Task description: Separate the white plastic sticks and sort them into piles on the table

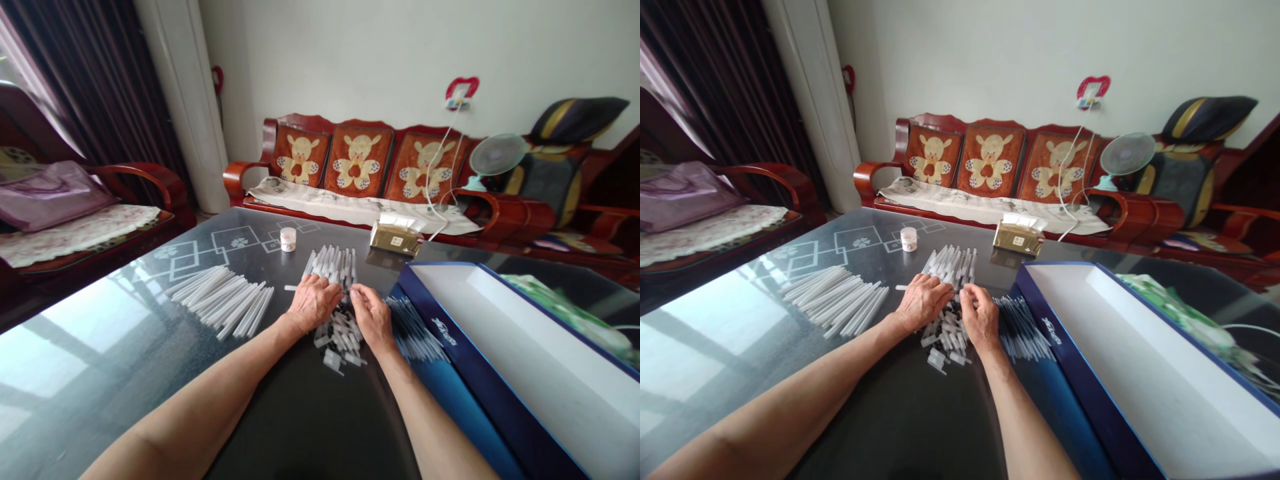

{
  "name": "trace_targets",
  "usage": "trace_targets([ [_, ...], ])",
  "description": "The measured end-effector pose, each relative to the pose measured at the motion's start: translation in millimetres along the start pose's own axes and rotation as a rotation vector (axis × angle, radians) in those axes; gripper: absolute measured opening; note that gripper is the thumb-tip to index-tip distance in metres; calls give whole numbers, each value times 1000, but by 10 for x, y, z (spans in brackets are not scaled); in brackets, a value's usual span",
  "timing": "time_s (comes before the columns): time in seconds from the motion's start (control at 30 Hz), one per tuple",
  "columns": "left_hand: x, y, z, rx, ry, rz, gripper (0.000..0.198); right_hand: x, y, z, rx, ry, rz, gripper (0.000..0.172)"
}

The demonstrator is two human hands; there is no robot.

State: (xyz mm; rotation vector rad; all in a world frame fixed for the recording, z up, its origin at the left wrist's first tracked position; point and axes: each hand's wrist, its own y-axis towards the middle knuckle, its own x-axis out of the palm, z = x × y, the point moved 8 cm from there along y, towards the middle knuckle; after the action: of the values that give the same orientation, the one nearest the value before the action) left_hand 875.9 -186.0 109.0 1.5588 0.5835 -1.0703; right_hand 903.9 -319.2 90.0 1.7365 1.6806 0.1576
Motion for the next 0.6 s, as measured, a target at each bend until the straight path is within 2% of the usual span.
trace_targets([
  [0.13,13,3,16,23,3,-1,34,8,6,-24,-34,-59,-3,30],
  [0.3,20,4,9,20,5,-13,33,37,-3,-49,-87,2,-34,21],
  [0.5,19,5,12,26,2,-7,33,7,-1,-15,-31,-36,8,25],
  [0.6,22,7,22,35,4,-5,34,17,6,-23,-55,-58,7,27],
])
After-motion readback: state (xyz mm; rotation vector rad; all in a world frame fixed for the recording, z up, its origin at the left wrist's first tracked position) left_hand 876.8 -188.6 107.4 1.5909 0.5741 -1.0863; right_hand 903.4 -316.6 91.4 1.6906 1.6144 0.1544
